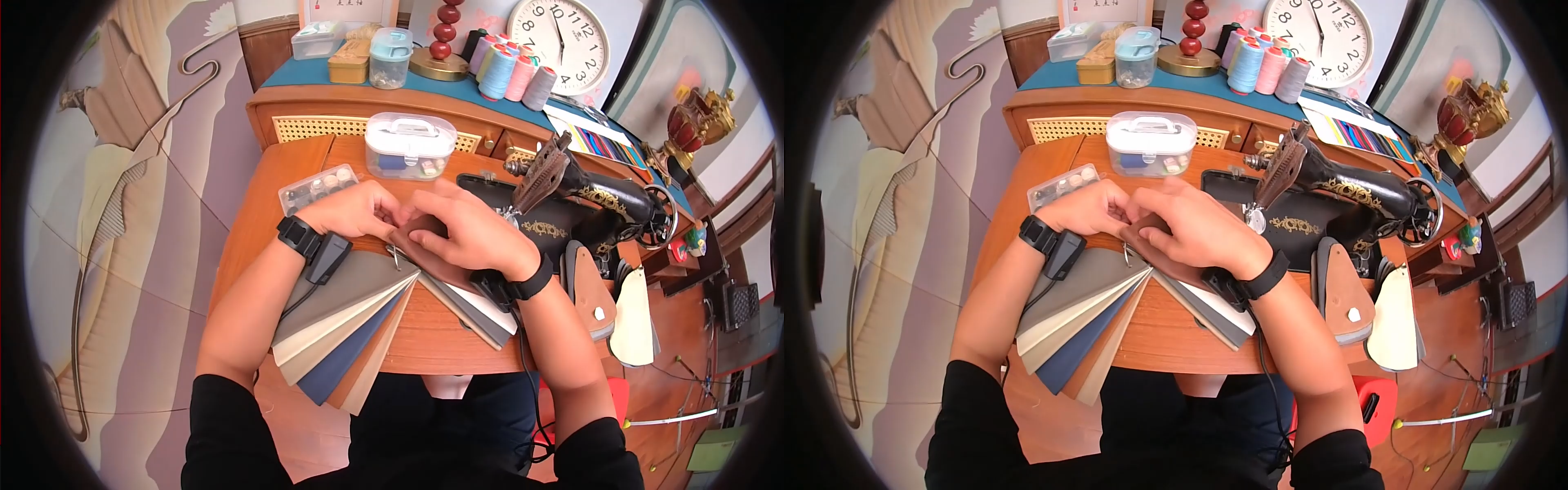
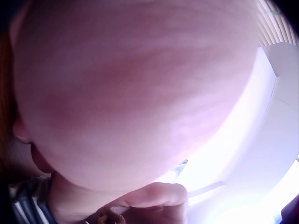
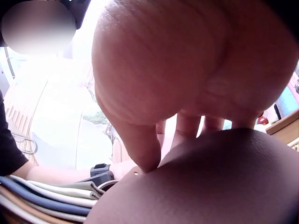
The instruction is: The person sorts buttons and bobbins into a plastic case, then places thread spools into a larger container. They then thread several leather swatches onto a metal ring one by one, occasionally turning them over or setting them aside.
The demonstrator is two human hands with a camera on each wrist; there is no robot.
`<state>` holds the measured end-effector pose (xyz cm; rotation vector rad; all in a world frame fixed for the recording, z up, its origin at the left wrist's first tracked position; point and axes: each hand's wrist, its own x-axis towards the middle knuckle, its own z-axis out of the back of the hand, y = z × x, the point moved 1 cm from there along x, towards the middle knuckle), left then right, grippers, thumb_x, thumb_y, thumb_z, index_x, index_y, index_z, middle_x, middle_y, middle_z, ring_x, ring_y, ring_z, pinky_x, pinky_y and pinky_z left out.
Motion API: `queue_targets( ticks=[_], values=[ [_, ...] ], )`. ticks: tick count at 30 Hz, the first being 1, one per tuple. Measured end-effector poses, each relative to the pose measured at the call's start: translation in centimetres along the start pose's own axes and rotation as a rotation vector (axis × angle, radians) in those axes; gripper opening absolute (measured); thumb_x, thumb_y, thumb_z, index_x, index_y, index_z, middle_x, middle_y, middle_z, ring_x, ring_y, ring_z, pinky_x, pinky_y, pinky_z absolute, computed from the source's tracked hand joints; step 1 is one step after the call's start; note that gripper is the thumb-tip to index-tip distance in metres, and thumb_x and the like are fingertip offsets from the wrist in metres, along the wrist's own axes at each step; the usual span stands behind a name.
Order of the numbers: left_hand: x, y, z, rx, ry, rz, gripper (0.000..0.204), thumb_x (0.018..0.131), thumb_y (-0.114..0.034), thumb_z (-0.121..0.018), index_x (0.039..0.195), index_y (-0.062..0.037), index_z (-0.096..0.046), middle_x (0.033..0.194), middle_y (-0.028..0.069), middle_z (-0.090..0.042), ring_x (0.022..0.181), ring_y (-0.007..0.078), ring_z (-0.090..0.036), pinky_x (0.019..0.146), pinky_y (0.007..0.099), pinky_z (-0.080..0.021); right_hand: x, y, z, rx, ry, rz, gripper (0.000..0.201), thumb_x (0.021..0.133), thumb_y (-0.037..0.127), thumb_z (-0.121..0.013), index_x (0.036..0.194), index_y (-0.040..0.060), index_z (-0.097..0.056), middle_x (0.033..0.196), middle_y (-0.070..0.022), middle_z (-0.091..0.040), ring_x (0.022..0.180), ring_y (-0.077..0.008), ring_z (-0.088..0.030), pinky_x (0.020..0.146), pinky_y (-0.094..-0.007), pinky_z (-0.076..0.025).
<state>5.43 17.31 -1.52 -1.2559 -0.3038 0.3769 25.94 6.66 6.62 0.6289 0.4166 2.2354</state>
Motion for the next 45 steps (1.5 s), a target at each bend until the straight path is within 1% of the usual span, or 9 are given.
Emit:
queue_targets(
  ticks=[1, 3, 16, 23, 25, 38, 41, 43, 45],
  values=[
    [-0.1, -0.3, -0.1, 0.01, -0.017, 0.003, 0.017, 0.083, 0.0, -0.075, 0.099, 0.0026, -0.074, 0.085, 0.0019, -0.072, 0.079, 0.0065, -0.062, 0.074, 0.0252, -0.052, -0.1, -0.2, -0.1, 0.003, -0.001, -0.004, 0.015, 0.081, 0.008, -0.072, 0.094, 0.0069, -0.065, 0.092, -0.0146, -0.067, 0.093, -0.0355, -0.061, 0.08, -0.0421, -0.05],
    [-0.1, -0.9, -0.3, 0.016, -0.023, 0.001, 0.017, 0.082, 0.0, -0.076, 0.099, 0.0024, -0.074, 0.085, 0.0023, -0.073, 0.079, 0.0067, -0.063, 0.074, 0.0252, -0.052, -0.1, -0.6, -0.5, -0.021, -0.088, 0.245, 0.016, 0.079, 0.009, -0.074, 0.093, 0.0086, -0.067, 0.093, -0.0099, -0.064, 0.094, -0.0321, -0.053, 0.083, -0.0406, -0.048],
    [-0.1, -1.6, -0.4, -0.014, -0.015, 0.042, 0.018, 0.079, -0.002, -0.082, 0.095, 0.0015, -0.075, 0.085, 0.001, -0.074, 0.078, 0.006, -0.063, 0.073, 0.0239, -0.051, -0.3, -0.9, -1.6, 0.066, -0.066, 0.205, 0.017, 0.075, 0.008, -0.077, 0.088, 0.0079, -0.066, 0.09, -0.0064, -0.064, 0.094, -0.0297, -0.054, 0.083, -0.0391, -0.048],
    [0.0, -0.9, -0.3, -0.069, -0.006, 0.058, 0.014, 0.081, -0.002, -0.081, 0.094, -0.0004, -0.075, 0.086, 0.0012, -0.074, 0.079, 0.0066, -0.065, 0.074, 0.0236, -0.052, -0.4, -0.9, -1.8, -0.047, -0.077, 0.191, 0.016, 0.074, 0.007, -0.075, 0.087, 0.0082, -0.067, 0.089, -0.0061, -0.063, 0.091, -0.0292, -0.053, 0.082, -0.0387, -0.048],
    [0.0, -0.2, -0.1, -0.103, 0.032, 0.076, 0.021, 0.084, 0.003, -0.075, 0.104, 0.0041, -0.07, 0.098, 0.0047, -0.073, 0.091, 0.0098, -0.068, 0.083, 0.0249, -0.054, -0.5, -0.9, -1.9, -0.04, -0.09, 0.198, 0.015, 0.074, 0.007, -0.075, 0.086, 0.0083, -0.067, 0.089, -0.0061, -0.063, 0.091, -0.0291, -0.053, 0.082, -0.0385, -0.048],
    [0.1, -0.8, -0.5, -0.243, 0.054, 0.075, 0.037, 0.086, 0.007, -0.069, 0.122, 0.0023, -0.061, 0.107, 0.0043, -0.07, 0.097, 0.0109, -0.068, 0.089, 0.0257, -0.054, -0.8, -1.2, -2.0, -0.126, -0.077, 0.025, 0.015, 0.074, 0.011, -0.078, 0.088, 0.0067, -0.074, 0.097, -0.0086, -0.062, 0.1, -0.031, -0.055, 0.089, -0.0394, -0.049],
    [0.1, -1.0, -0.5, -0.208, -0.025, 0.064, 0.037, 0.088, 0.006, -0.065, 0.124, 0.0005, -0.059, 0.105, 0.0025, -0.068, 0.086, 0.0082, -0.065, 0.08, 0.0233, -0.053, -1.0, -1.7, -2.1, -0.117, -0.086, 0.005, 0.014, 0.076, 0.011, -0.077, 0.089, 0.0071, -0.075, 0.1, -0.0097, -0.06, 0.102, -0.0318, -0.054, 0.09, -0.0394, -0.049],
    [-0.1, -1.4, -0.3, -0.287, -0.056, 0.091, 0.025, 0.092, -0.001, -0.066, 0.117, -0.0008, -0.06, 0.099, 0.0003, -0.065, 0.074, 0.0049, -0.056, 0.065, 0.0194, -0.046, -0.9, -2.0, -2.1, -0.096, -0.096, 0.011, 0.013, 0.077, 0.011, -0.077, 0.09, 0.0074, -0.076, 0.101, -0.0101, -0.06, 0.103, -0.0322, -0.053, 0.09, -0.0393, -0.049],
    [0.0, -1.5, -0.4, -0.315, -0.124, 0.123, 0.017, 0.095, -0.006, -0.067, 0.111, -0.0023, -0.061, 0.093, -0.0013, -0.063, 0.069, 0.0039, -0.051, 0.059, 0.0189, -0.04, -0.7, -2.0, -2.0, -0.086, -0.104, 0.064, 0.011, 0.079, 0.01, -0.074, 0.09, 0.0079, -0.076, 0.097, -0.0095, -0.061, 0.103, -0.0315, -0.054, 0.092, -0.0392, -0.049]
  ],
)
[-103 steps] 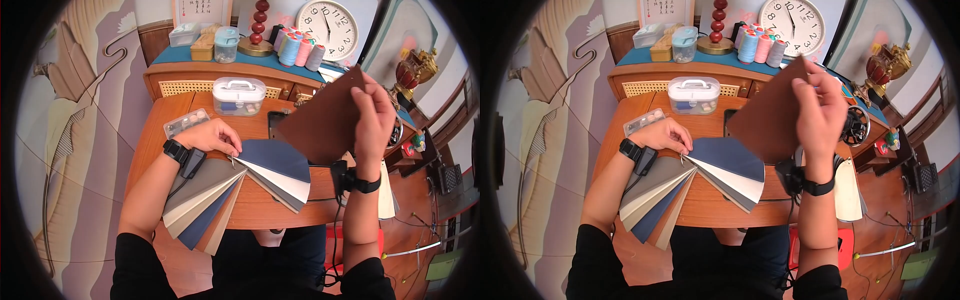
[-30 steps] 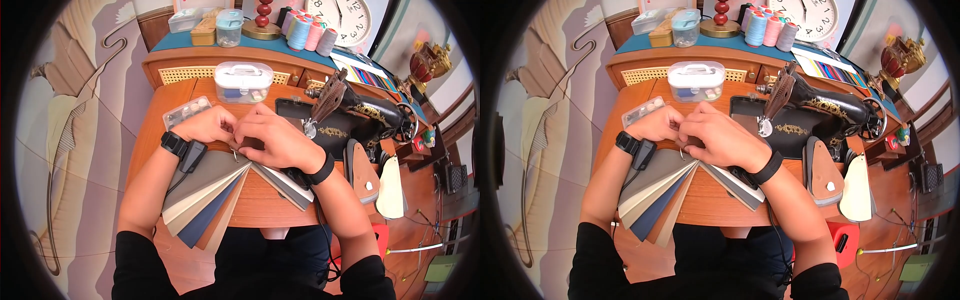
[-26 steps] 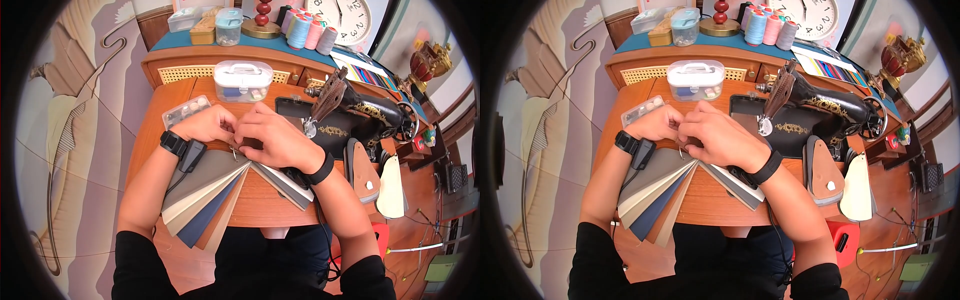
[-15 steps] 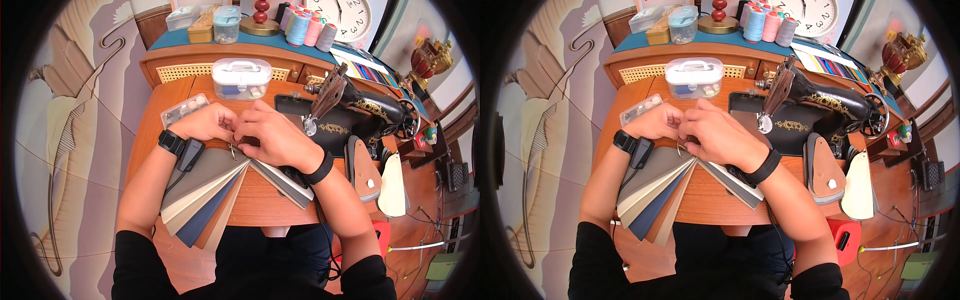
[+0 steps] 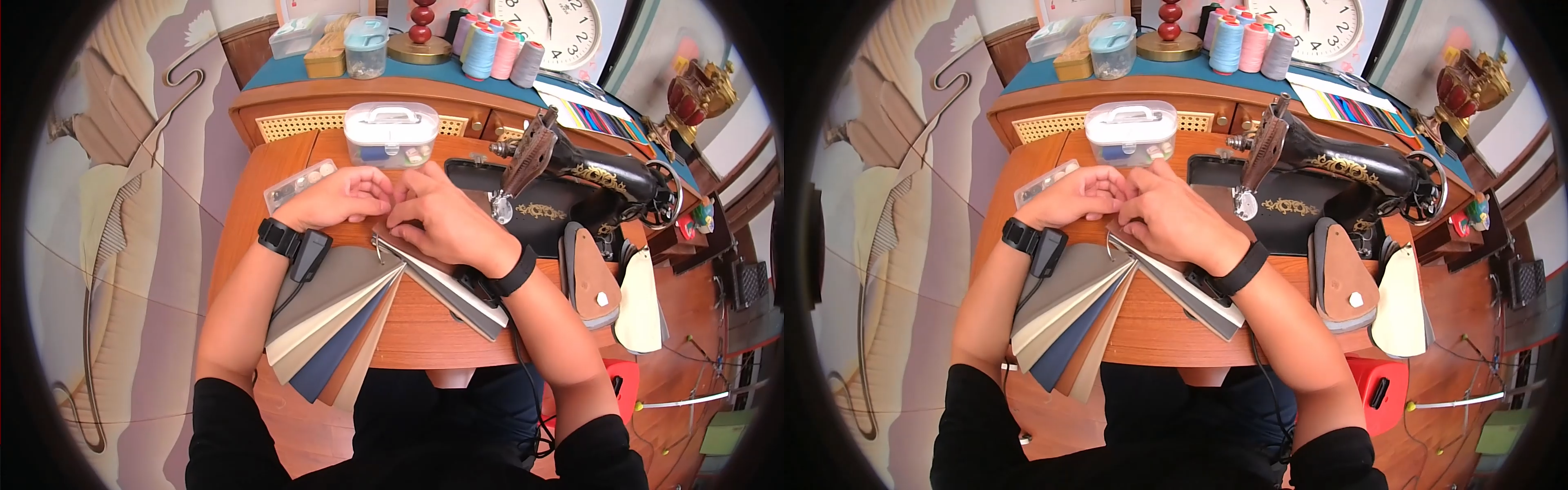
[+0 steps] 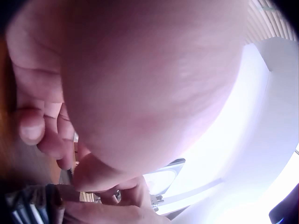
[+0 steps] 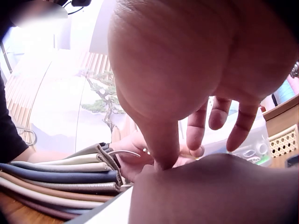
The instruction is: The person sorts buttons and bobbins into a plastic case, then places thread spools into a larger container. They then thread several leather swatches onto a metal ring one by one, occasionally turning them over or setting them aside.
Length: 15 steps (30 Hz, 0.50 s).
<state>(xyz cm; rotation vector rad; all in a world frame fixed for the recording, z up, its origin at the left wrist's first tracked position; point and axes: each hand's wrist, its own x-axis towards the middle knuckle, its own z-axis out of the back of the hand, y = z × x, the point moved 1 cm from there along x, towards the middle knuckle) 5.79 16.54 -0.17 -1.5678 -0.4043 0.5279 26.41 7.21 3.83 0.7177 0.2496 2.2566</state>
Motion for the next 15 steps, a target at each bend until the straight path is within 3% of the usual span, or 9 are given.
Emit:
queue_targets(
  ticks=[1, 5, 7, 10, 12, 13, 15],
  values=[
    [0.0, -0.1, -0.1, -0.032, -0.072, 0.022, 0.012, 0.097, -0.011, -0.067, 0.105, -0.0038, -0.061, 0.087, -0.0028, -0.061, 0.064, 0.0029, -0.046, 0.054, 0.0184, -0.034, 0.0, -0.1, 0.0, 0.0, -0.009, -0.001, 0.011, 0.079, 0.01, -0.074, 0.09, 0.0079, -0.076, 0.097, -0.0095, -0.061, 0.103, -0.0315, -0.054, 0.092, -0.0392, -0.049],
    [-0.8, -2.2, 0.0, 0.167, -0.162, 0.072, 0.018, 0.098, -0.021, -0.068, 0.087, -0.009, -0.064, 0.071, -0.0063, -0.058, 0.056, 0.0012, -0.042, 0.048, 0.0191, -0.027, -0.1, -1.4, -0.8, 0.179, 0.062, -0.014, 0.01, 0.081, 0.005, -0.07, 0.09, 0.0058, -0.075, 0.091, -0.0125, -0.066, 0.095, -0.0348, -0.062, 0.085, -0.0422, -0.051],
    [-1.4, -4.1, -0.4, 0.262, -0.165, 0.115, 0.02, 0.098, -0.023, -0.069, 0.084, -0.0092, -0.064, 0.07, -0.0064, -0.058, 0.055, 0.0012, -0.041, 0.047, 0.0195, -0.027, -0.1, -2.2, -1.4, 0.293, 0.058, 0.012, 0.01, 0.082, 0.005, -0.068, 0.09, 0.0041, -0.073, 0.089, -0.0166, -0.069, 0.088, -0.0378, -0.066, 0.079, -0.0455, -0.052],
    [-2.5, -5.9, -1.4, 0.399, -0.193, 0.197, 0.029, 0.096, -0.027, -0.072, 0.074, -0.0077, -0.067, 0.063, -0.0067, -0.058, 0.051, 0.0012, -0.039, 0.046, 0.0205, -0.027, -0.2, -2.3, -1.2, 0.285, 0.079, 0.009, 0.009, 0.083, 0.008, -0.067, 0.089, 0.0046, -0.073, 0.09, -0.0162, -0.07, 0.09, -0.0375, -0.066, 0.079, -0.0454, -0.052],
    [-3.3, -7.0, -2.7, 0.648, -0.034, 0.233, 0.031, 0.095, -0.028, -0.074, 0.074, -0.0046, -0.071, 0.064, -0.0051, -0.061, 0.053, 0.0016, -0.043, 0.047, 0.0215, -0.03, -0.3, -2.1, -1.0, 0.28, 0.08, 0.008, 0.01, 0.083, 0.009, -0.067, 0.089, 0.0043, -0.073, 0.09, -0.0164, -0.07, 0.09, -0.0381, -0.066, 0.079, -0.0459, -0.052],
    [-4.0, -7.5, -4.4, 0.731, -0.076, 0.331, 0.029, 0.093, -0.025, -0.076, 0.075, -0.0017, -0.073, 0.068, -0.0028, -0.066, 0.058, 0.0029, -0.05, 0.052, 0.022, -0.037, -0.3, -2.0, -1.0, 0.272, 0.088, 0.012, 0.01, 0.084, 0.01, -0.067, 0.089, 0.004, -0.072, 0.091, -0.0167, -0.071, 0.09, -0.0387, -0.066, 0.079, -0.0463, -0.052],
    [-4.5, -5.0, -5.5, 0.601, -0.113, 0.268, 0.021, 0.091, -0.018, -0.077, 0.08, -0.0009, -0.075, 0.072, 0.0001, -0.07, 0.065, 0.0035, -0.056, 0.061, 0.0226, -0.045, -0.4, -2.0, -1.0, 0.265, 0.079, -0.001, 0.01, 0.084, 0.01, -0.067, 0.09, 0.0031, -0.072, 0.09, -0.0168, -0.07, 0.09, -0.0382, -0.066, 0.079, -0.0452, -0.052]
  ],
)
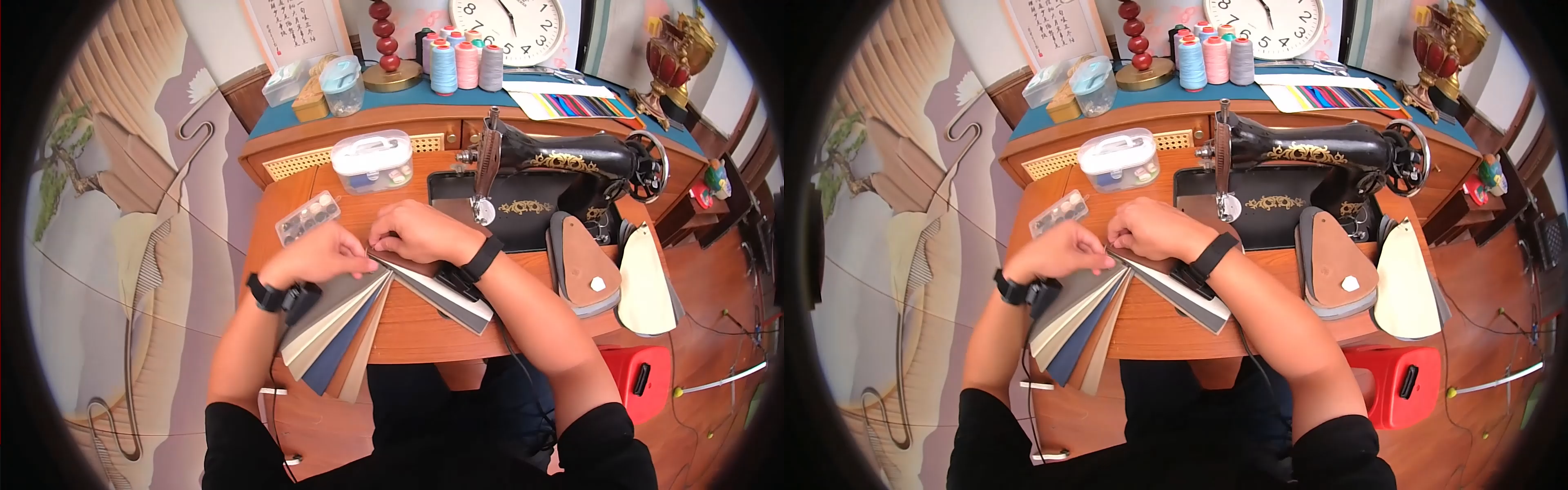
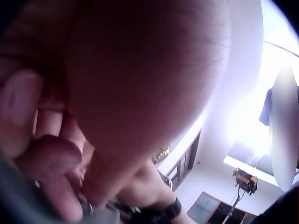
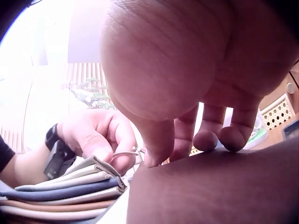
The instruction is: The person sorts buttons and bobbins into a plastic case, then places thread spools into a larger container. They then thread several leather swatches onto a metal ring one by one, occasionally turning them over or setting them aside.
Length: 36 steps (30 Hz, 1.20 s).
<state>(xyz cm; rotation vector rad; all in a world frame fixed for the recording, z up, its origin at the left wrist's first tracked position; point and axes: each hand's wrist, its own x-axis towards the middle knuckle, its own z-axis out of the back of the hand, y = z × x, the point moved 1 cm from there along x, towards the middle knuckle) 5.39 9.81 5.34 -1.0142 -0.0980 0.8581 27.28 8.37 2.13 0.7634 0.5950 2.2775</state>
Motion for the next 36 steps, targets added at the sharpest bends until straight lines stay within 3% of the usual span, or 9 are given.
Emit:
queue_targets(
  ticks=[5, 7, 8, 17, 24, 26, 33, 35, 36],
  values=[
    [-1.4, 0.1, -3.8, -0.105, -0.269, -0.07, 0.016, 0.09, -0.013, -0.075, 0.082, 0.0009, -0.074, 0.069, 0.0001, -0.069, 0.064, 0.0028, -0.055, 0.06, 0.0226, -0.045, 0.1, -0.5, -0.6, 0.005, -0.03, -0.045, 0.008, 0.083, 0.009, -0.067, 0.088, 0.0033, -0.07, 0.088, -0.0179, -0.07, 0.089, -0.0404, -0.066, 0.075, -0.0481, -0.051],
    [-2.4, -1.9, -4.4, 0.132, -0.364, 0.01, 0.015, 0.09, -0.01, -0.074, 0.083, 0.0036, -0.074, 0.064, 0.0, -0.065, 0.059, 0.0032, -0.052, 0.055, 0.0235, -0.043, 0.1, -0.5, -0.5, 0.009, -0.025, -0.081, 0.007, 0.084, 0.009, -0.067, 0.087, 0.004, -0.071, 0.087, -0.018, -0.07, 0.088, -0.0407, -0.066, 0.074, -0.0481, -0.051],
    [-2.5, -2.0, -4.7, 0.134, -0.42, -0.052, 0.017, 0.089, -0.01, -0.074, 0.084, 0.0056, -0.072, 0.058, 0.0014, -0.061, 0.054, 0.0038, -0.048, 0.051, 0.0254, -0.041, 0.0, -0.5, -0.6, 0.009, -0.025, -0.078, 0.007, 0.084, 0.009, -0.067, 0.087, 0.004, -0.071, 0.087, -0.018, -0.07, 0.088, -0.0407, -0.066, 0.074, -0.0481, -0.051],
    [-2.8, -3.2, -5.4, 0.292, -0.471, -0.127, 0.023, 0.091, -0.013, -0.07, 0.079, 0.006, -0.068, 0.053, 0.0107, -0.048, 0.049, 0.0122, -0.039, 0.049, 0.0318, -0.038, 0.0, -0.6, -0.7, -0.006, -0.037, -0.109, 0.009, 0.083, 0.01, -0.067, 0.088, 0.0057, -0.073, 0.086, -0.0175, -0.071, 0.089, -0.0395, -0.067, 0.076, -0.0472, -0.052],
    [-2.8, -3.6, -5.8, 0.294, -0.497, -0.155, 0.023, 0.09, -0.013, -0.07, 0.078, 0.0059, -0.066, 0.053, 0.0108, -0.046, 0.049, 0.013, -0.036, 0.049, 0.0319, -0.036, 0.0, -0.3, -0.5, -0.032, -0.027, -0.153, 0.01, 0.083, 0.01, -0.067, 0.089, 0.0062, -0.074, 0.087, -0.018, -0.072, 0.089, -0.0391, -0.068, 0.077, -0.0468, -0.053],
    [-3.1, -4.3, -5.8, 0.306, -0.476, -0.066, 0.017, 0.088, -0.011, -0.069, 0.083, 0.0055, -0.072, 0.061, 0.0246, -0.057, 0.049, 0.0312, -0.054, 0.053, 0.0381, -0.046, -0.1, -0.3, -0.4, -0.036, -0.023, -0.162, 0.011, 0.083, 0.01, -0.066, 0.089, 0.006, -0.075, 0.087, -0.0182, -0.072, 0.089, -0.0392, -0.068, 0.077, -0.0468, -0.053],
    [-2.7, -3.9, -6.1, 0.297, -0.492, -0.072, 0.017, 0.089, -0.011, -0.069, 0.084, 0.0046, -0.073, 0.06, 0.0245, -0.056, 0.049, 0.0317, -0.053, 0.053, 0.0389, -0.044, 0.0, -0.3, -0.7, -0.107, -0.008, -0.086, 0.012, 0.082, 0.007, -0.065, 0.09, 0.005, -0.074, 0.09, -0.0158, -0.072, 0.09, -0.0387, -0.067, 0.077, -0.047, -0.052],
    [-2.6, -3.5, -6.3, 0.292, -0.515, -0.1, 0.022, 0.091, -0.014, -0.071, 0.08, 0.0042, -0.07, 0.052, 0.0126, -0.045, 0.048, 0.0151, -0.036, 0.048, 0.0339, -0.035, 0.0, -0.2, -0.5, -0.127, 0.0, -0.079, 0.012, 0.082, 0.007, -0.065, 0.09, 0.0052, -0.074, 0.09, -0.0146, -0.073, 0.09, -0.038, -0.067, 0.077, -0.0466, -0.052],
    [-2.6, -3.5, -6.3, 0.293, -0.515, -0.1, 0.022, 0.091, -0.014, -0.071, 0.08, 0.0042, -0.07, 0.052, 0.0126, -0.045, 0.048, 0.0151, -0.036, 0.048, 0.0339, -0.035, 0.0, -0.1, -0.5, -0.127, 0.001, -0.077, 0.012, 0.081, 0.007, -0.065, 0.089, 0.0053, -0.075, 0.09, -0.0139, -0.073, 0.09, -0.0374, -0.067, 0.077, -0.0462, -0.053]
  ],
)
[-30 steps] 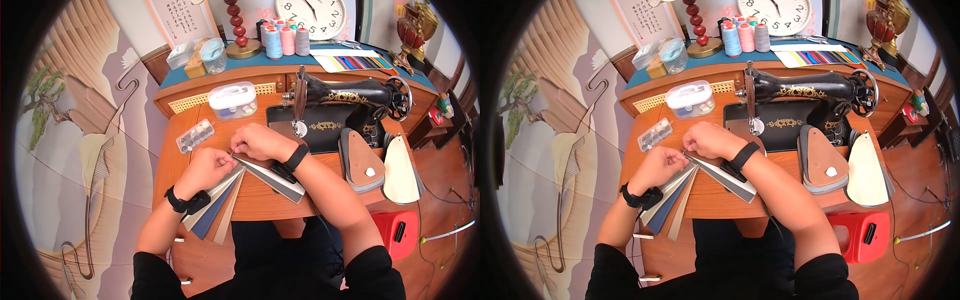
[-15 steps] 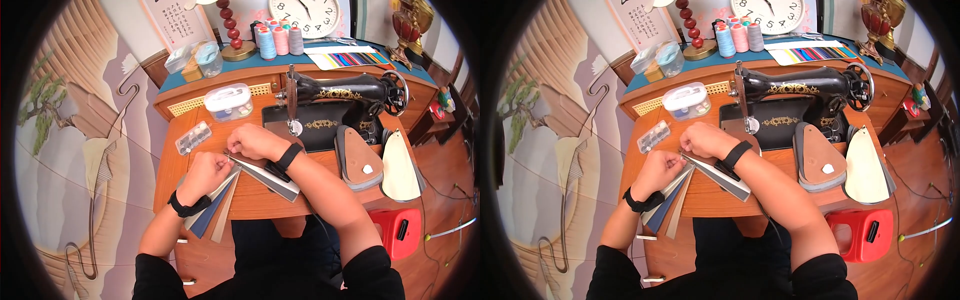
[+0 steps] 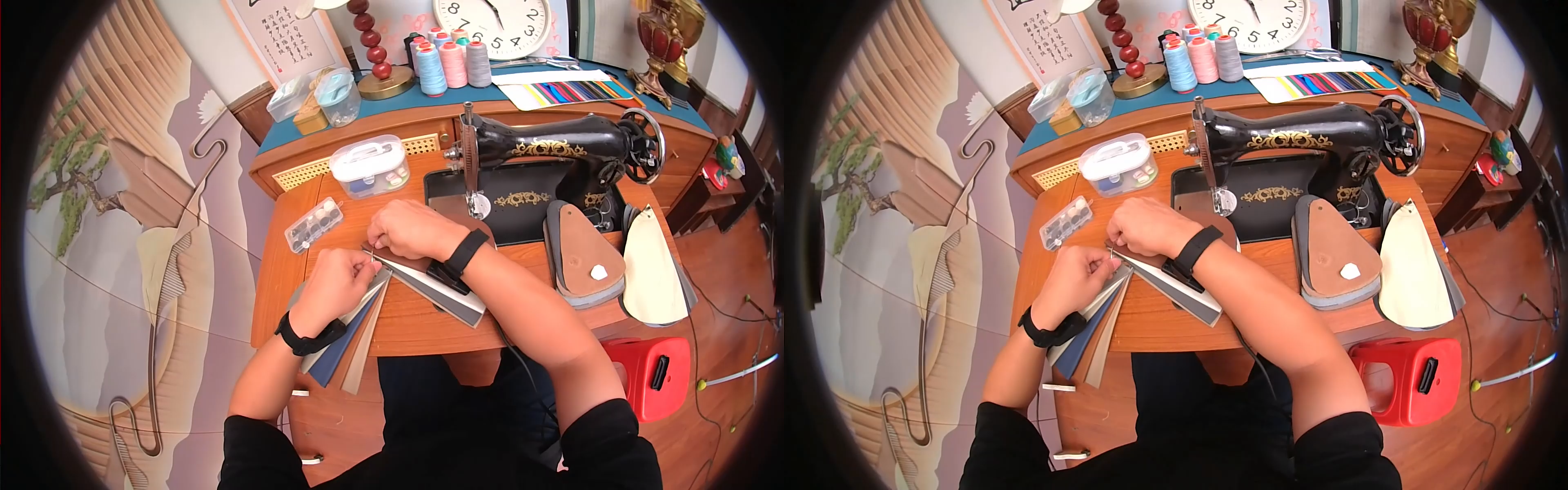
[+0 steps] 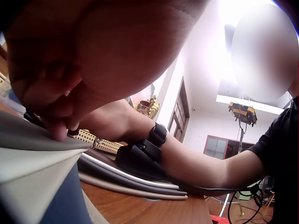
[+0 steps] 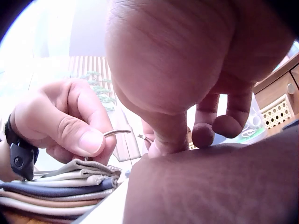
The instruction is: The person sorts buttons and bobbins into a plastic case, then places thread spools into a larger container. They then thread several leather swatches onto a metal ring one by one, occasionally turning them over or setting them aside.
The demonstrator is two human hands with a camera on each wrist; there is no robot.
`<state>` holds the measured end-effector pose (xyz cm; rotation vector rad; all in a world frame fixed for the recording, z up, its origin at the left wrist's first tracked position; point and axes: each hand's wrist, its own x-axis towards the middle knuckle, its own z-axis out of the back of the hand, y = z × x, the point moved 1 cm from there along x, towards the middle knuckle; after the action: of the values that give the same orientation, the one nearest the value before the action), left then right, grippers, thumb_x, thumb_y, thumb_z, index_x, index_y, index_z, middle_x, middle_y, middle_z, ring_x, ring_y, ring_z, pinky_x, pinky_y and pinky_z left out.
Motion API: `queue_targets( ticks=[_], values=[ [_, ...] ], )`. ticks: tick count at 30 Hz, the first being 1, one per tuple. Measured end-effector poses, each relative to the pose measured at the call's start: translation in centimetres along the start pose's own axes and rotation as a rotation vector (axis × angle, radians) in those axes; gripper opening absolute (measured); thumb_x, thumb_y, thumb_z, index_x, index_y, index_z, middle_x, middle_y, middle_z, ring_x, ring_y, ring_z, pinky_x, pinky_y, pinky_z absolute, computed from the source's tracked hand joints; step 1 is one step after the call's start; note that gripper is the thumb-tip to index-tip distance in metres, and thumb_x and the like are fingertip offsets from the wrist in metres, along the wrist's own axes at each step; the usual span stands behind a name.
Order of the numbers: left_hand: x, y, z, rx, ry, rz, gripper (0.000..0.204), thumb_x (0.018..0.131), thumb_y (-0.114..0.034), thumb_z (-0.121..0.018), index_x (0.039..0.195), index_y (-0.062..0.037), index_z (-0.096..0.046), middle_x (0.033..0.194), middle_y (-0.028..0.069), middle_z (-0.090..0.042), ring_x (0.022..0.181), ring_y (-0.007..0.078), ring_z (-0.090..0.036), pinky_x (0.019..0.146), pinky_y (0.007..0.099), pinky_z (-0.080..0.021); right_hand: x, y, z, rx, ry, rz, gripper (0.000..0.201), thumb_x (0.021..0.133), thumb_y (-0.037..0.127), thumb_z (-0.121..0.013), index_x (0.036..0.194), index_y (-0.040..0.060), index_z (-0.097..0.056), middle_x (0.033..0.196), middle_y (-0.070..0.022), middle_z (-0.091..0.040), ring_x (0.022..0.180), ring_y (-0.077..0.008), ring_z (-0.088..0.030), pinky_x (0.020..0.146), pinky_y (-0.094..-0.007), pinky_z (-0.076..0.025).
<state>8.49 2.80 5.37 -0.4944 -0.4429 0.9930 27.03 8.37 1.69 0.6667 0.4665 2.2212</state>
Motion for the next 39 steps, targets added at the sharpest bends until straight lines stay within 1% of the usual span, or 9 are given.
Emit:
queue_targets(
  ticks=[6, 8, 14, 21, 23, 25, 31, 35, 39],
  values=[
    [0.0, -0.1, -0.4, 0.099, -0.034, -0.035, 0.023, 0.091, -0.014, -0.07, 0.078, 0.0041, -0.069, 0.055, 0.02, -0.05, 0.047, 0.0279, -0.039, 0.049, 0.0377, -0.038, 0.0, 0.3, 0.1, -0.049, -0.023, 0.039, 0.013, 0.079, 0.008, -0.063, 0.084, 0.0057, -0.075, 0.087, -0.0124, -0.073, 0.088, -0.0365, -0.067, 0.075, -0.0458, -0.052],
    [0.1, 0.2, -0.7, 0.065, -0.065, -0.027, 0.022, 0.091, -0.014, -0.069, 0.078, 0.0041, -0.07, 0.057, 0.0215, -0.054, 0.047, 0.0318, -0.045, 0.051, 0.039, -0.041, 0.0, 0.4, 0.0, -0.07, -0.035, 0.061, 0.013, 0.078, 0.008, -0.063, 0.083, 0.0059, -0.075, 0.086, -0.0122, -0.073, 0.086, -0.0368, -0.067, 0.074, -0.0462, -0.052],
    [-0.1, 0.1, -0.5, 0.068, -0.092, -0.02, 0.021, 0.091, -0.014, -0.068, 0.082, 0.004, -0.071, 0.06, 0.0217, -0.058, 0.05, 0.0296, -0.054, 0.053, 0.0384, -0.044, -0.1, 0.9, 0.4, -0.174, -0.05, 0.125, 0.011, 0.076, 0.008, -0.064, 0.081, 0.0076, -0.074, 0.083, -0.0103, -0.071, 0.088, -0.0346, -0.065, 0.075, -0.0456, -0.052],
    [-0.5, 0.0, 1.2, 0.019, -0.271, -0.019, 0.014, 0.09, -0.012, -0.07, 0.089, 0.0019, -0.073, 0.065, 0.0175, -0.064, 0.052, 0.0266, -0.058, 0.054, 0.0378, -0.045, -0.3, 3.0, 2.9, -0.112, -0.103, 0.171, 0.007, 0.086, 0.014, -0.065, 0.084, 0.0069, -0.068, 0.088, -0.0083, -0.066, 0.095, -0.0312, -0.063, 0.079, -0.0445, -0.052],
    [-0.5, -0.2, 1.8, 0.169, -0.356, -0.233, 0.014, 0.09, -0.012, -0.073, 0.088, 0.0018, -0.073, 0.068, 0.0155, -0.065, 0.055, 0.0245, -0.06, 0.054, 0.0365, -0.046, -0.3, 4.1, 3.4, -0.128, -0.092, 0.149, 0.008, 0.088, 0.015, -0.066, 0.086, 0.0066, -0.066, 0.089, -0.009, -0.066, 0.095, -0.0314, -0.063, 0.079, -0.0445, -0.052],
    [-0.7, -0.2, 2.2, 0.182, -0.362, -0.248, 0.015, 0.09, -0.013, -0.074, 0.088, 0.0022, -0.072, 0.07, 0.0156, -0.065, 0.057, 0.0239, -0.061, 0.055, 0.0356, -0.046, -0.4, 4.9, 3.7, -0.141, -0.094, 0.135, 0.008, 0.087, 0.013, -0.065, 0.087, 0.0058, -0.067, 0.092, -0.0095, -0.068, 0.097, -0.0331, -0.064, 0.084, -0.0457, -0.05],
    [-1.5, -2.0, 3.8, 0.104, -0.4, -0.209, 0.015, 0.091, -0.011, -0.074, 0.088, 0.003, -0.07, 0.075, 0.0146, -0.063, 0.061, 0.0223, -0.06, 0.057, 0.0332, -0.046, -0.5, 7.4, 5.4, -0.142, -0.184, 0.155, 0.009, 0.088, 0.014, -0.066, 0.088, 0.0049, -0.066, 0.093, -0.0117, -0.067, 0.096, -0.0355, -0.064, 0.08, -0.0479, -0.051],
    [-2.1, -4.7, 6.2, 0.046, -0.478, -0.264, 0.009, 0.092, -0.004, -0.071, 0.09, 0.0028, -0.066, 0.074, 0.0135, -0.061, 0.06, 0.0214, -0.057, 0.057, 0.0316, -0.046, 0.2, 9.7, 7.6, -0.144, -0.24, 0.228, 0.009, 0.088, 0.012, -0.069, 0.09, 0.0049, -0.063, 0.091, -0.0127, -0.065, 0.093, -0.0356, -0.064, 0.08, -0.045, -0.051],
    [-2.2, -6.1, 8.7, 0.118, -0.594, -0.412, 0.004, 0.092, 0.0, -0.067, 0.091, 0.0023, -0.064, 0.078, 0.013, -0.062, 0.063, 0.0225, -0.058, 0.059, 0.0319, -0.047, 1.0, 11.7, 9.1, -0.128, -0.324, 0.288, 0.014, 0.089, 0.015, -0.067, 0.089, 0.0019, -0.062, 0.089, -0.0154, -0.066, 0.09, -0.0382, -0.064, 0.076, -0.0488, -0.05]
  ],
)
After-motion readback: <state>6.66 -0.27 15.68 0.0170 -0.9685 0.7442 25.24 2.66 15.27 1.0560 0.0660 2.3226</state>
